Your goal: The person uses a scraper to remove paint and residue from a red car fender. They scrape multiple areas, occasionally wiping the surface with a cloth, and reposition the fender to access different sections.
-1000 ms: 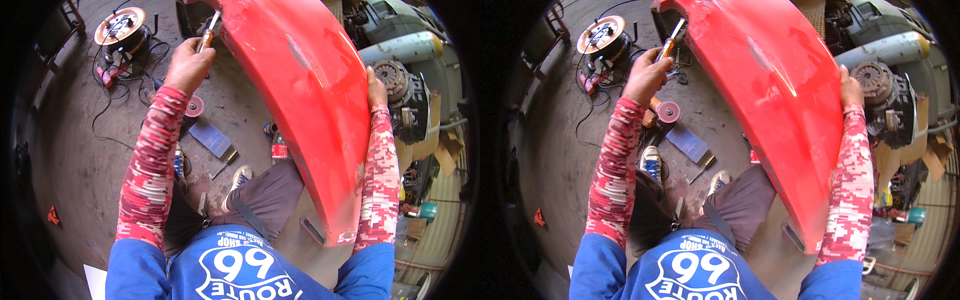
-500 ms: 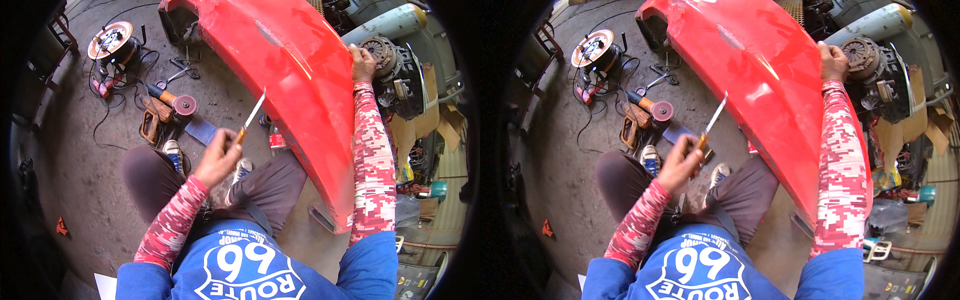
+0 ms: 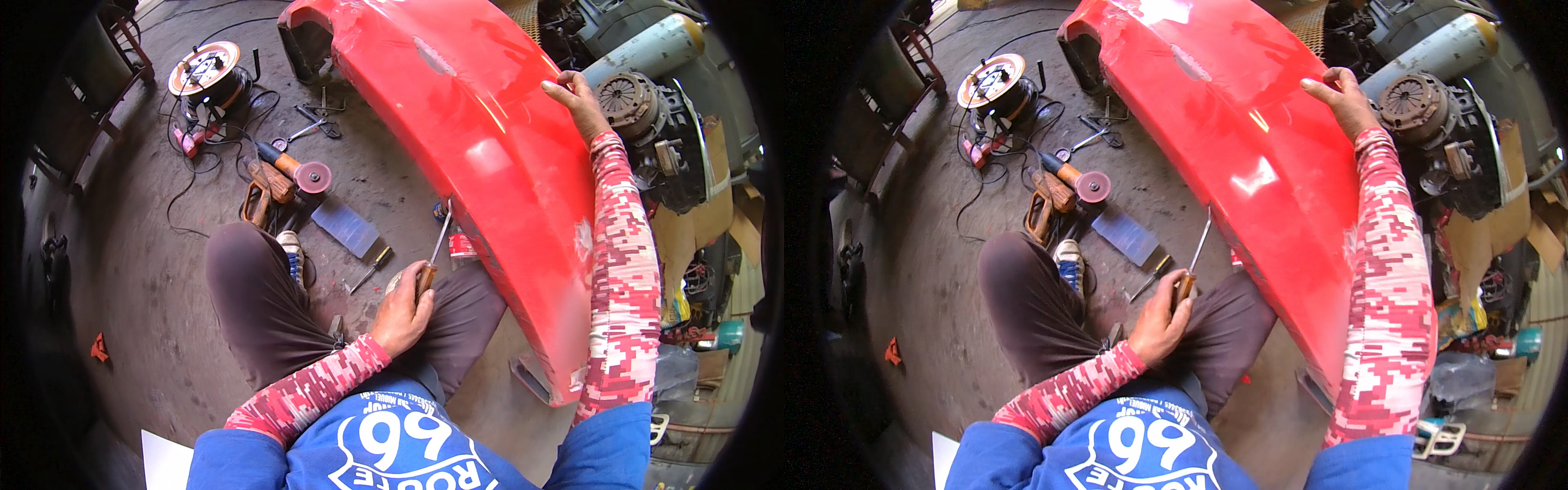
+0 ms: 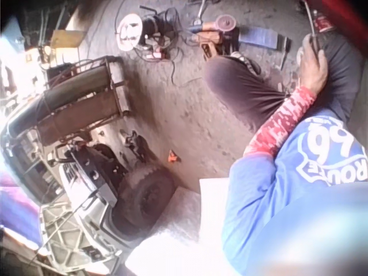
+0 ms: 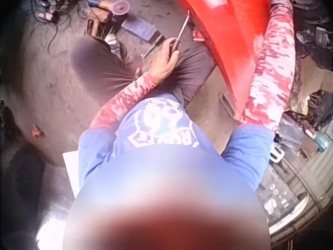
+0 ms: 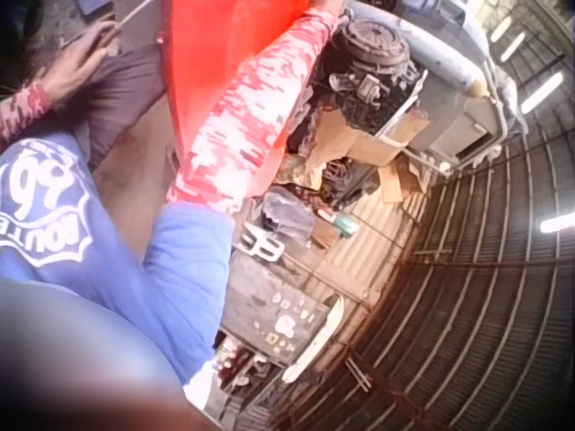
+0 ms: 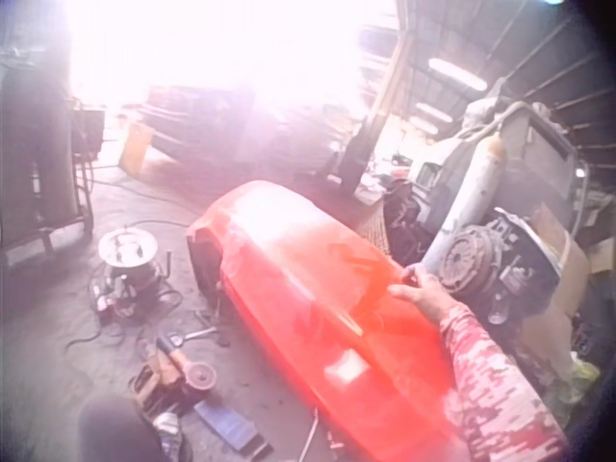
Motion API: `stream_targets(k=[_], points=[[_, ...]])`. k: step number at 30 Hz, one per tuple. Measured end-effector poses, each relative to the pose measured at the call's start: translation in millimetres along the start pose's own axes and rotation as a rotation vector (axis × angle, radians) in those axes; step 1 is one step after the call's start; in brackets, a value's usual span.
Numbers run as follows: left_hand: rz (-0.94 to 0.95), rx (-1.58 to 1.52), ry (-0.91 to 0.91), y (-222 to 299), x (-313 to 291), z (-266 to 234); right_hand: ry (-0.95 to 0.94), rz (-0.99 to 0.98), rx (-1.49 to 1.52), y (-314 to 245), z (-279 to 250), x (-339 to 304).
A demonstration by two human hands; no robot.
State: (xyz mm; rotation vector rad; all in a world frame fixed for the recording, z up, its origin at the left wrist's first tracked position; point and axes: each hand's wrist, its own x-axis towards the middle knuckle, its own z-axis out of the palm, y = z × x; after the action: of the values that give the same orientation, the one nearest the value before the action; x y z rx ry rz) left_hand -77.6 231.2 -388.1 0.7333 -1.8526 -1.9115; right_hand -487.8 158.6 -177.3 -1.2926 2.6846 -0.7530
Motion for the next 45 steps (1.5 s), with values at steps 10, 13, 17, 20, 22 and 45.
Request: stream_targets(k=[10,13,17,20,22,45], points=[[0.062,0.054,0.039,14.6,23.3,36.9,-0.019,-0.087,-0.043,6.0,1.5,10.3],[0.064,0.089,0.118,25.4,28.5,37.8,-0.027,-0.105,-0.043,6.8,2.3,12.3],[-0.226,-0.644,-0.065,28.3,29.1,29.4,-0.025,-0.109,-0.043,8.5,2.1,12.4],[-0.227,-0.844,-0.091,19.0,24.2,25.5,-0.023,-0.109,-0.045,10.2,1.5,12.8],[0.027,-0.494,0.023,11.7,19.6,28.2,-0.023,-0.121,-0.066,11.3,0.9,13.2],[-0.041,0.085,-0.124,59.9,44.8,-128.5,-0.024,-0.169,-0.099,19.1,2.1,19.7]])
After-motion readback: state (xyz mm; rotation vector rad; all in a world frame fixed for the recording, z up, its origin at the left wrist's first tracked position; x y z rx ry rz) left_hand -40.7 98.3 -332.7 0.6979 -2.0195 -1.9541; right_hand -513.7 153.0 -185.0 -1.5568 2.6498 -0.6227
